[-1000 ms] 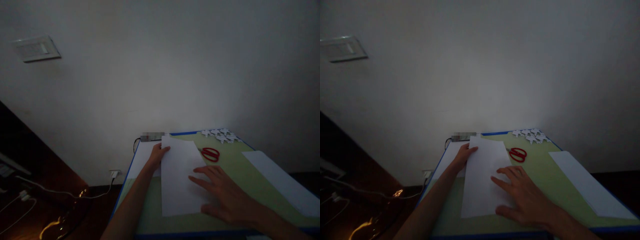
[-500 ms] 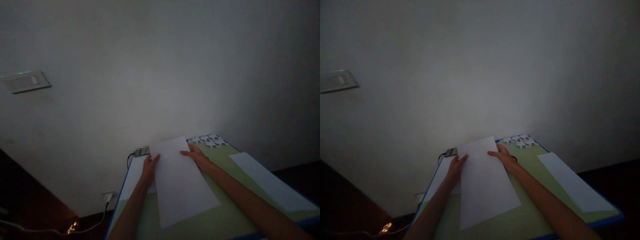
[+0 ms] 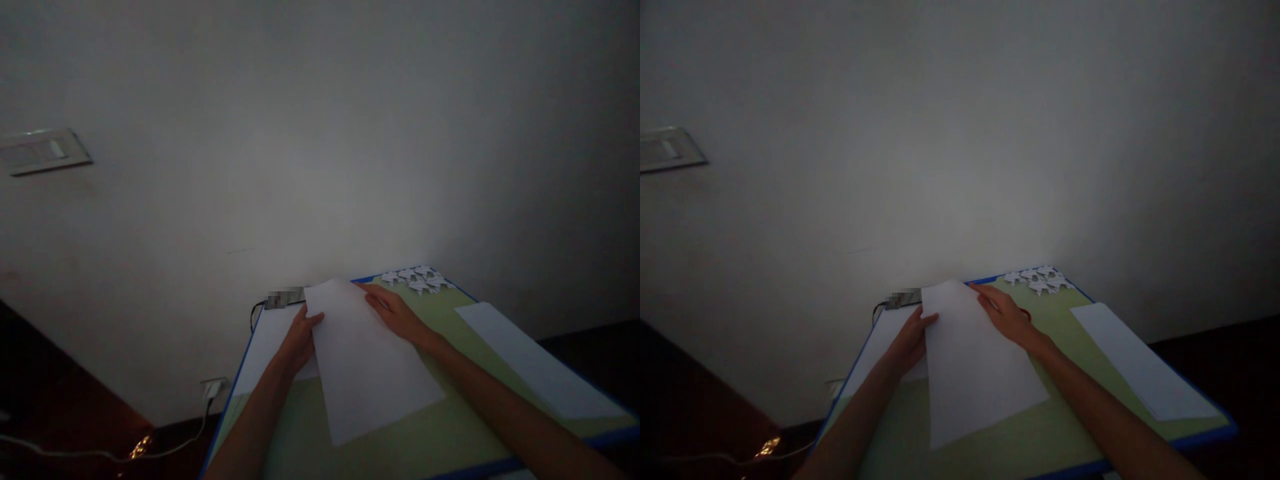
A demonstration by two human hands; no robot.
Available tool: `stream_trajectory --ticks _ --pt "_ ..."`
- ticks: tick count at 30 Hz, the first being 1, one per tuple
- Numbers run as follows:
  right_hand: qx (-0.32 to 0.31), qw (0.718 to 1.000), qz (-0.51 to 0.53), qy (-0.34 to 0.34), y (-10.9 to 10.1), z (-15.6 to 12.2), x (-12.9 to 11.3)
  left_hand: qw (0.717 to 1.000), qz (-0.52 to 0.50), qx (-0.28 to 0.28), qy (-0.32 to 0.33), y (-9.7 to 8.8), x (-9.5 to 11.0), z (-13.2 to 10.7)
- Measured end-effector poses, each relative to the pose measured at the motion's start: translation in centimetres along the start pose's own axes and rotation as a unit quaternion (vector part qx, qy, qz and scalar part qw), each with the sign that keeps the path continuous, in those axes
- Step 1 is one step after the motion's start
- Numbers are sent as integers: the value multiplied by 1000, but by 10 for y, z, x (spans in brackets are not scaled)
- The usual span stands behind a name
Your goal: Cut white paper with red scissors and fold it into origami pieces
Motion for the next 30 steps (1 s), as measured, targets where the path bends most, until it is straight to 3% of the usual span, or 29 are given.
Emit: stream_trajectory --ticks 2,5,8,11,19,25,30 --pt "-43 990 -106 -79 11 -9 -18 1000 -1 3 0 0 -3 -1" --pt "-116 934 -281 -186 33 -25 -36 999 -38 -27 -13 4 -3 -3" --pt "-158 888 -353 -247 49 -37 -44 992 -94 -58 -63 8 -2 -6" --pt "-195 864 -370 -281 60 -44 -47 992 -87 -26 -83 4 2 -7" --pt "-213 859 -363 -293 69 -49 -48 996 -73 41 -6 -9 9 -5" --pt "-103 874 -392 -270 78 -52 -58 995 -69 63 21 -3 13 -10" --pt "-84 862 -407 -292 100 -64 -82 991 -64 102 66 8 27 -17"
Point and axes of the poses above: each hand's wrist, its own z-axis towards the middle knuckle, its own y-axis out of the palm, x = y × z, the point moved 5 cm from there along z, towards the middle knuckle, and after that the axes turned 4 degrees about -z, right-handed, at the moved point
